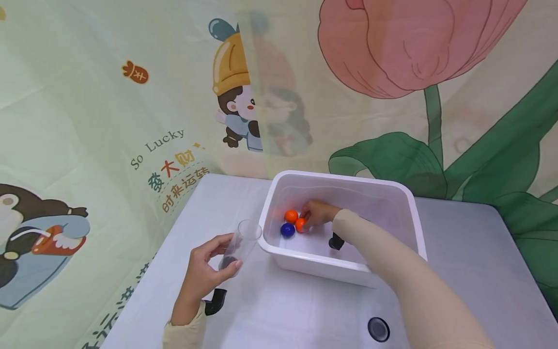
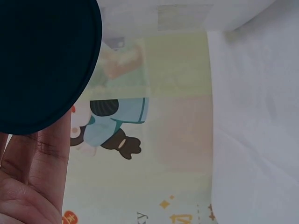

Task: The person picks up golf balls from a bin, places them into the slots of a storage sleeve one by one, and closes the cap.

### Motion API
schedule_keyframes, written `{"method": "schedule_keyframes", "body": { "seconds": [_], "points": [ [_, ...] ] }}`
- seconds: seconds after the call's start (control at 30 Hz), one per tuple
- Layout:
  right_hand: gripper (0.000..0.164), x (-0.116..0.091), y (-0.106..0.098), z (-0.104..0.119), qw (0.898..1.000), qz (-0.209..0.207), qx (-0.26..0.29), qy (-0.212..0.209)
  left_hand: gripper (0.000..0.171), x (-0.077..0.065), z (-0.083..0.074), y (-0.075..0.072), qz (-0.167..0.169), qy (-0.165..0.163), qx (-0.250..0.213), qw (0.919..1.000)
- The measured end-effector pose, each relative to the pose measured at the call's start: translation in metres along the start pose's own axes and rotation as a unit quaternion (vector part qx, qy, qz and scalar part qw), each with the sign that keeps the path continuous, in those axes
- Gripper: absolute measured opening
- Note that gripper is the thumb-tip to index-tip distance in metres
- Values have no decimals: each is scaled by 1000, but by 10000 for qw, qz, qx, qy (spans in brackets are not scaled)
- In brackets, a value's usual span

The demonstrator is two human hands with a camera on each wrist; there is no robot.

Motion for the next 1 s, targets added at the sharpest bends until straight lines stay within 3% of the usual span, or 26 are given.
{"method": "schedule_keyframes", "body": {
  "seconds": [0.43,0.67,1.0],
  "points": [
    [22,-14,-13,-1,9998,59,188,6,49,4,-3,0,98,-58,52,9999],
    [22,-26,-27,1,9959,-244,217,-845,49,5,2,-2,64,94,20,9999],
    [26,-38,-38,7,9960,-490,334,-673,49,7,2,-3,85,96,151,9998]
  ]
}}
Point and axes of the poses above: each hand's wrist, its own x-axis towards the middle knuckle, its own y-axis out of the palm, z = x × y, the point moved 1 cm from there along x, towards the middle knuckle, and after that the axes turned 12 degrees about -x, right-handed, at the moved point
